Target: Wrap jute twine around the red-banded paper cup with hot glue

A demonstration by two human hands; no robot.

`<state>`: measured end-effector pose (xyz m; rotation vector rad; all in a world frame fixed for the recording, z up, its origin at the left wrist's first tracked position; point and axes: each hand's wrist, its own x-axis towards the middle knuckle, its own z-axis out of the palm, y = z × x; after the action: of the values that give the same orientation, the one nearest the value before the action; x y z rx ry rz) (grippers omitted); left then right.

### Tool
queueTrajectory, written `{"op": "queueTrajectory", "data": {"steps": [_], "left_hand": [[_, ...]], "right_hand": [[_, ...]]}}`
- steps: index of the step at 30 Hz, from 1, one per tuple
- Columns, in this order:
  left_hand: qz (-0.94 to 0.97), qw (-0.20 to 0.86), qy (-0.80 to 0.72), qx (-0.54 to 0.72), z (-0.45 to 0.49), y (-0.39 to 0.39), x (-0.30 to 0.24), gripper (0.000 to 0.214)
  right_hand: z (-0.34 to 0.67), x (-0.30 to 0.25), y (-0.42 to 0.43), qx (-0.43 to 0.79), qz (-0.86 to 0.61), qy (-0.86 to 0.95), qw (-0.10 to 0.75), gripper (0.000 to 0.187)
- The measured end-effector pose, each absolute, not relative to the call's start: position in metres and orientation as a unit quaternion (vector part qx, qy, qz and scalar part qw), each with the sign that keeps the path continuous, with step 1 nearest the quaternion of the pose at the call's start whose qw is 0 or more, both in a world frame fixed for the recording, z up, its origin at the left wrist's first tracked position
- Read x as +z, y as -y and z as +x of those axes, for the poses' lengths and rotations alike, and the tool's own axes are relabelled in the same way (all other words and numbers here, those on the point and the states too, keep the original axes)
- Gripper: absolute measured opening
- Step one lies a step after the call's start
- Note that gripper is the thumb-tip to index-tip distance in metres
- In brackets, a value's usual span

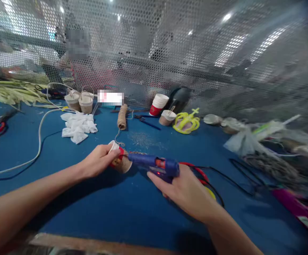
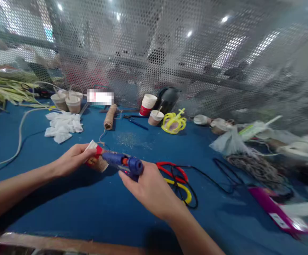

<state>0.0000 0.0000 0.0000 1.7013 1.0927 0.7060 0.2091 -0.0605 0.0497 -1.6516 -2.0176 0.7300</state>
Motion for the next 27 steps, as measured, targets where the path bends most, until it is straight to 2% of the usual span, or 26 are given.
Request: {"op": "queueTrajectory", "data": {"steps": [5, 27], "left_hand": [[0.676, 0.519, -0.433, 0.293, -0.0008, 0.0012, 0.0017, 0.041], [0.646, 0.555, -0.423, 0.311, 0.0003, 0.001, 0.0077, 0.038]], "right_hand": [[0.2049, 0.0539, 0.063, 0.257, -0.584, 0.738, 0.219, 0.015], [0.2032, 0.0517, 0.0627, 0.237, -0.544, 0.773, 0.224, 0.012]]}}
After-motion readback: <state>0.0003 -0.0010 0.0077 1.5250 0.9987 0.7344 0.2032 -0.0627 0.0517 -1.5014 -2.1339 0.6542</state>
